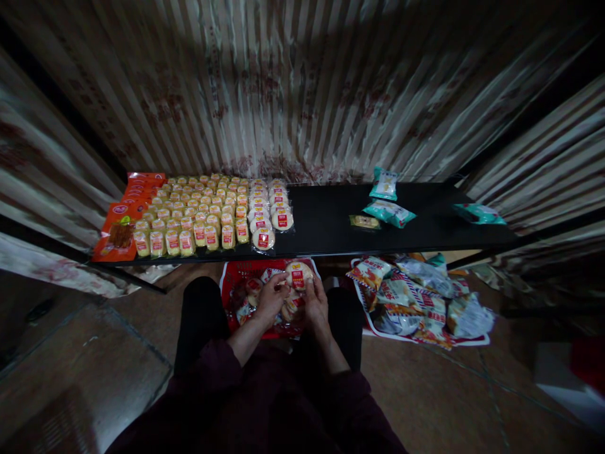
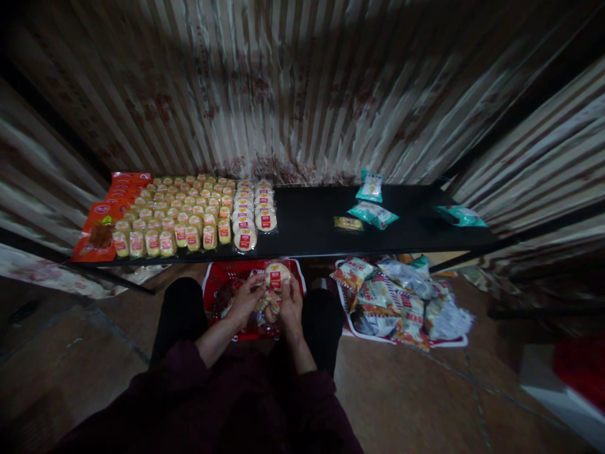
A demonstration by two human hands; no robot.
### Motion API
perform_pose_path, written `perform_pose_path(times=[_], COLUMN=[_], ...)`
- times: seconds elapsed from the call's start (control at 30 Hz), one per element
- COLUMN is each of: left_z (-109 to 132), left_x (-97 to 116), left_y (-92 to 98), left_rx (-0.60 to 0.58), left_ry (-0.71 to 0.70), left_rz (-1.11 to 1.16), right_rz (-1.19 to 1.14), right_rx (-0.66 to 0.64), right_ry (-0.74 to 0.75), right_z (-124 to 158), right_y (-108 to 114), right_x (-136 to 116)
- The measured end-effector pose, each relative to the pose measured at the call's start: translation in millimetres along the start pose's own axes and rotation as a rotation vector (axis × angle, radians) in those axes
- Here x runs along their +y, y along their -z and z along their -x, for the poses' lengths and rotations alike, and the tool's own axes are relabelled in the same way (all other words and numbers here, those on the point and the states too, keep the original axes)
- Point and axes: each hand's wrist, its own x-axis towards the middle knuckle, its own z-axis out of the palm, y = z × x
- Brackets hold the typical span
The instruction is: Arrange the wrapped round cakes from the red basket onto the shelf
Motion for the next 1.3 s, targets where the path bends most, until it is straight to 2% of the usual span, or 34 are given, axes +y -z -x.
perform_pose_path(times=[0.17, 0.33, 0.5, 0.83, 1.07, 1.3], left_z=[0, -4, -13, -32, -50, -68], left_x=[4, 9, 11, 22, 40, 55], left_y=[-0.6, 1.1, 1.8, -5.3, -17.7, -31.0], left_rx=[0.067, 0.105, 0.095, 0.047, 0.053, 0.1], left_ry=[-0.012, -0.079, -0.214, -0.258, -0.273, -0.383], left_rz=[0.08, 0.023, -0.132, -0.134, -0.119, -0.239], right_rz=[0.086, 0.21, 0.317, 0.373, 0.318, 0.352], right_rx=[-0.006, -0.041, -0.076, -0.095, -0.073, -0.09], right_ry=[0.031, 0.111, 0.194, 0.244, 0.265, 0.345], right_z=[-10, -21, -30, -58, -93, -135], right_y=[3, 9, 11, 4, -7, -19], right_x=[4, 2, -7, -18, -23, -18])
